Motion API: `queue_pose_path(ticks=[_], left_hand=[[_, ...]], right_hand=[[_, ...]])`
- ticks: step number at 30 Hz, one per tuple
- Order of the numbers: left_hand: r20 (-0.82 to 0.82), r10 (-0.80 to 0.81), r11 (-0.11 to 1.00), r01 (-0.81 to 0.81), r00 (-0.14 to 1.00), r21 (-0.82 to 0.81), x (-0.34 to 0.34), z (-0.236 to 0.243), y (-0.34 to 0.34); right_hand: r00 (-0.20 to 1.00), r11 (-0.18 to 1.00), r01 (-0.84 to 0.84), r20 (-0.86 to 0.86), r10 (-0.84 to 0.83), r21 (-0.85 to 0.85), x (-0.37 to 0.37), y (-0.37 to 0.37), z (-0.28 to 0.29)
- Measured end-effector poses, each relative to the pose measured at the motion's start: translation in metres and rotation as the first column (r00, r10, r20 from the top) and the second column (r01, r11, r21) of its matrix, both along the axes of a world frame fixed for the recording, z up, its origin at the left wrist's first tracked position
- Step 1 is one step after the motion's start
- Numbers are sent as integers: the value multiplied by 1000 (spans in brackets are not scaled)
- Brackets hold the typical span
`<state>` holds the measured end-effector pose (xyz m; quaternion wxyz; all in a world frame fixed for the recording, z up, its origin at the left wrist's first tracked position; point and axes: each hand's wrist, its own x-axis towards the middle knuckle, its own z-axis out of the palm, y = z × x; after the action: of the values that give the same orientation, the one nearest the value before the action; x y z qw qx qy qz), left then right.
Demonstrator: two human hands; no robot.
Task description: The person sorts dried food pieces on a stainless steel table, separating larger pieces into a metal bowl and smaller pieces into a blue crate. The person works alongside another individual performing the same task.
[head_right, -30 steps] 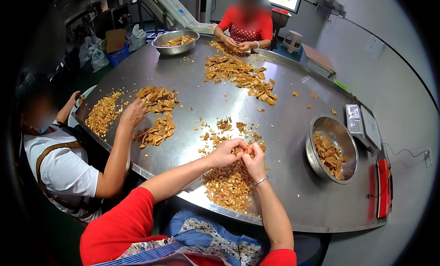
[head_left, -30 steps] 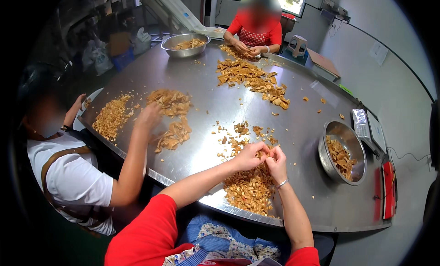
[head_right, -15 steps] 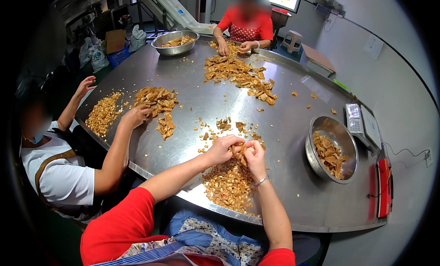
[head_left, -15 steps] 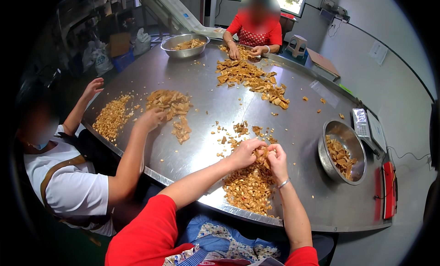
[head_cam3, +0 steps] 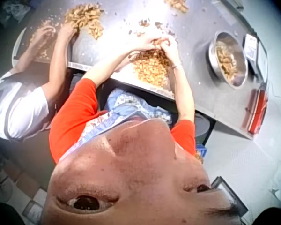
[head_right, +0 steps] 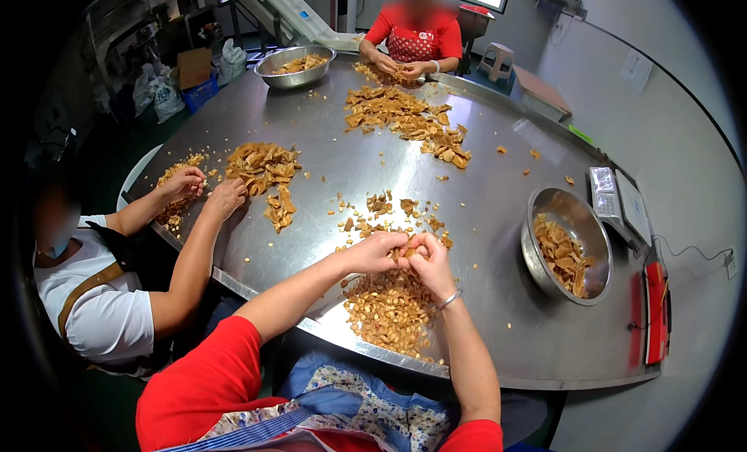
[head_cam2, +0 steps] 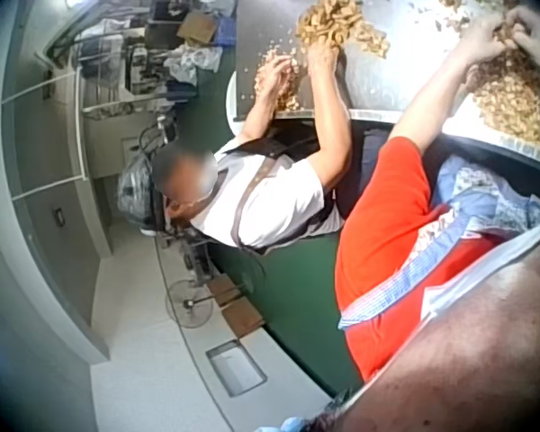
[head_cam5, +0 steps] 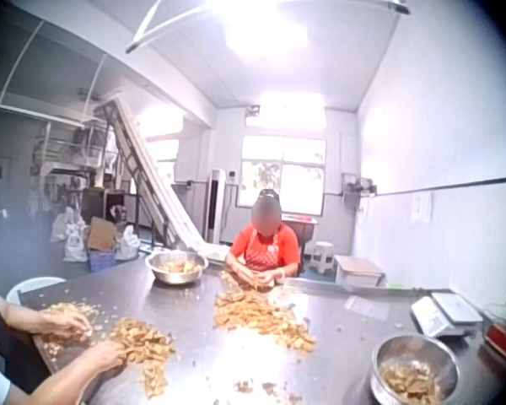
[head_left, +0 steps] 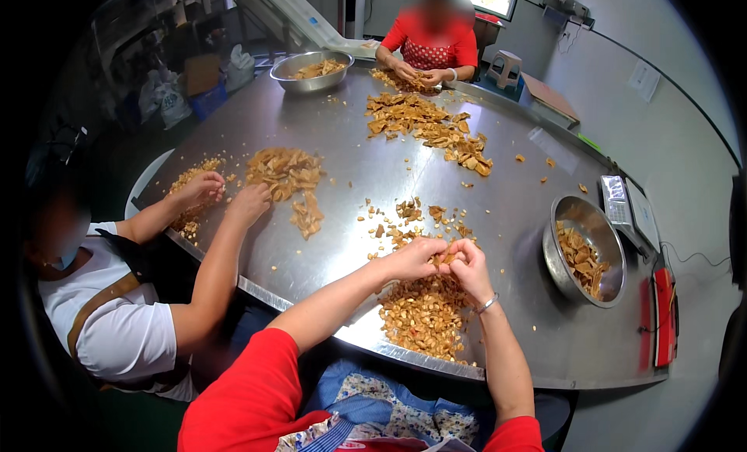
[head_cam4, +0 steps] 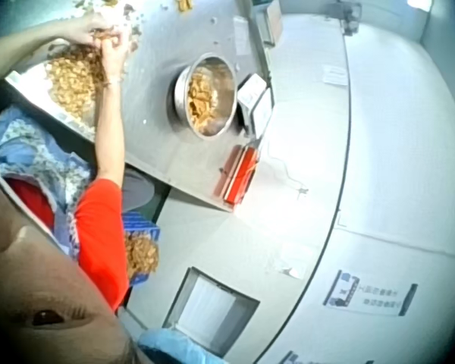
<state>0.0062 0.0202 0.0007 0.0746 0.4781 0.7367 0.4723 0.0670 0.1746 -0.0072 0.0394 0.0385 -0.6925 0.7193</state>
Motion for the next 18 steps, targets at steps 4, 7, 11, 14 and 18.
queue_pose_path(ticks=[4, 7, 11, 14, 18], left_hand=[[2, -38, 999, 38, 999, 25, 1, -3, 3], [-26, 72, 995, -70, 997, 67, 0, -12, 6], [383, 88, 987, -133, 920, 95, -5, -14, 6], [458, 119, 983, -169, 881, 68, -6, -11, 6], [109, 296, 952, -302, 949, 52, 1, -26, 14]], right_hand=[[994, 987, -110, -2, 111, 116, -4, 12, -3], [999, 998, -33, -3, 33, 46, -2, 7, -1], [994, 982, 98, -64, -89, 162, 2, -2, 6], [973, 866, 211, -177, -144, 453, 3, -4, 10], [919, 762, 381, -302, -253, 524, 4, -10, -7]])
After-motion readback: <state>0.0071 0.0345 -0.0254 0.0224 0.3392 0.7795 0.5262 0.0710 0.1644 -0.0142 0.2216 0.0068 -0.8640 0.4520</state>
